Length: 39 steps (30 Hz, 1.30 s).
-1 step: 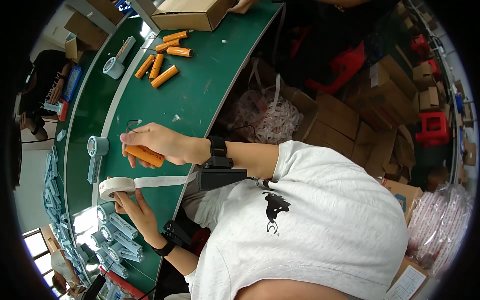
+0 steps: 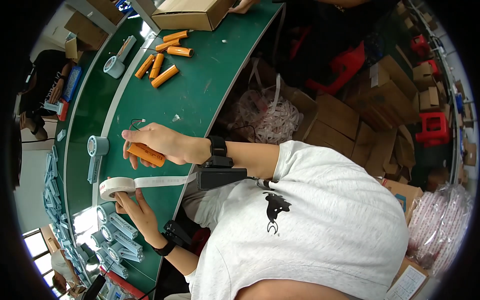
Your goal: The person assembles fans by applying double-sided tape to batteries and pressing them into the fan housings. They pick up a battery, apply tape from a roll, and then insert the battery into the compartment of a fan housing, repeating the process.
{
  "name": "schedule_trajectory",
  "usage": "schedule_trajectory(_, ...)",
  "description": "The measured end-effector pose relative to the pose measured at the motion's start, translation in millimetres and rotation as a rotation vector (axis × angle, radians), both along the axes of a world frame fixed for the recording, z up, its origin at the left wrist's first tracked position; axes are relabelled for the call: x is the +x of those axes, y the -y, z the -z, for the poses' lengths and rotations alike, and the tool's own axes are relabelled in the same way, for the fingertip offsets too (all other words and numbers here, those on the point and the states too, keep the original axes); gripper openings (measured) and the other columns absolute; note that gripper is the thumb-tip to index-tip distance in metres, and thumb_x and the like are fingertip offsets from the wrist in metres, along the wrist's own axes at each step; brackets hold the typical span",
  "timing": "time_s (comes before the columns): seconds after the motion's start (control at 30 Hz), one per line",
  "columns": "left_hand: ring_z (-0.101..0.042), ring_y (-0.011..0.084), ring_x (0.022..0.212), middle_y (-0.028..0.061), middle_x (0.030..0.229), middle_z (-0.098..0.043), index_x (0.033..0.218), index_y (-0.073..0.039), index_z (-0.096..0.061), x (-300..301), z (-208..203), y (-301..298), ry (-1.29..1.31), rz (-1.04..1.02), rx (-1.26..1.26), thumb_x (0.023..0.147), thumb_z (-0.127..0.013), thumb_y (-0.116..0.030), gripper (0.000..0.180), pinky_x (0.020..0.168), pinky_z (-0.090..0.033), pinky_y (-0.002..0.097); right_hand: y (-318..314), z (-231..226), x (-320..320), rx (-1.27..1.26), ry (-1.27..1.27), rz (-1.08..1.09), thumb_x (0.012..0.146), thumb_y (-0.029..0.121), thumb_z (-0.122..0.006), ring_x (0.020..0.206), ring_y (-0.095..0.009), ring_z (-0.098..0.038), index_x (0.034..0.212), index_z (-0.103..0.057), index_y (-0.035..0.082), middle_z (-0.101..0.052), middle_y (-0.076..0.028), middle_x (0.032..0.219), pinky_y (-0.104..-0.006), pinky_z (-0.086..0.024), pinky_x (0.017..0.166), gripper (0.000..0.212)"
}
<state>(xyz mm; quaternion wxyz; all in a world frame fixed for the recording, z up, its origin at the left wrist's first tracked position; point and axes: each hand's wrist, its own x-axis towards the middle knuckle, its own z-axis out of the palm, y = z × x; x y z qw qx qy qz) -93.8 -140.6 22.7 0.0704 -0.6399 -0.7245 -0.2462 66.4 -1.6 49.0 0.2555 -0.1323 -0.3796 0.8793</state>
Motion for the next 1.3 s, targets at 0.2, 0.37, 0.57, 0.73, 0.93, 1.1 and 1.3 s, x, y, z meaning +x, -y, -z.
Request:
schedule_trajectory(0.2,-0.029,0.0335,0.124,0.0201,0.139,-0.026,0.130,0.006,-0.025,-6.6,12.8,5.6,-0.014,0.001,-0.032,0.088,-0.045,-0.013,0.050,0.092,-0.019,0.0433,5.2,14.5,-4.6,0.009,0.045,-0.021,0.092,0.041,-0.039,0.058,-0.012,-0.051,0.089,-0.059,0.000,-0.055,-0.009,0.079,-0.0238,-0.042,0.055,0.046)
schedule_trajectory(0.37,-0.031,0.0335,0.122,0.0203,0.138,-0.028,0.127,0.006,-0.028,2.9,4.2,3.4,0.006,0.027,-0.043,0.087,-0.047,-0.011,0.047,0.091,-0.020,0.0440,16.3,1.1,-1.4,0.528,0.211,0.151,0.087,0.027,-0.053,0.065,-0.014,-0.052,0.092,-0.058,-0.004,-0.055,-0.010,0.081,-0.0266,-0.043,0.057,0.032)
schedule_trajectory(0.57,-0.035,0.0326,0.118,0.0208,0.128,-0.038,0.121,0.006,-0.034,1.8,9.6,4.7,-0.072,0.073,-0.009,0.085,-0.049,-0.008,0.042,0.089,-0.020,0.0443,21.5,8.9,-21.1,0.985,0.121,0.501,0.079,0.012,-0.061,0.068,-0.019,-0.052,0.094,-0.056,-0.007,-0.052,-0.011,0.081,-0.0291,-0.043,0.062,0.025)
schedule_trajectory(0.73,-0.039,0.0315,0.110,0.0204,0.112,-0.046,0.114,0.006,-0.037,5.9,2.7,4.2,-0.221,0.038,-0.164,0.086,-0.049,-0.010,0.035,0.085,-0.022,0.0438,25.7,9.1,-33.6,1.219,0.228,0.563,0.077,0.009,-0.059,0.071,-0.025,-0.052,0.084,-0.057,-0.007,-0.055,-0.015,0.081,-0.0325,-0.043,0.065,0.017)
schedule_trajectory(0.93,-0.043,0.0302,0.091,0.0196,0.095,-0.047,0.107,0.006,-0.040,19.2,-2.4,6.1,0.003,-0.146,-0.021,0.089,-0.044,-0.017,0.030,0.079,-0.024,0.0400,21.5,-12.0,-28.7,0.610,0.181,0.523,0.084,0.009,-0.054,0.073,-0.013,-0.052,0.089,-0.054,-0.004,-0.056,-0.008,0.082,-0.0256,-0.042,0.066,0.015)
schedule_trajectory(1.1,-0.042,0.0297,0.084,0.0193,0.089,-0.046,0.105,0.005,-0.041,27.8,-5.2,-6.5,-0.114,-0.064,-0.097,0.091,-0.042,-0.020,0.030,0.078,-0.024,0.0384,18.7,5.6,-65.9,0.421,0.111,0.551,0.086,0.010,-0.052,0.072,-0.009,-0.049,0.090,-0.053,-0.003,-0.054,-0.006,0.080,-0.0241,-0.042,0.065,0.013)
schedule_trajectory(1.3,-0.042,0.0297,0.087,0.0176,0.089,-0.050,0.100,0.004,-0.045,23.2,6.5,32.2,-0.012,-0.037,-0.264,0.090,-0.044,-0.018,0.024,0.078,-0.026,0.0384,-6.4,6.0,-120.1,0.086,-0.096,0.929,0.086,0.012,-0.050,0.068,-0.010,-0.049,0.091,-0.053,-0.003,-0.053,-0.005,0.076,-0.0222,-0.042,0.063,0.016)
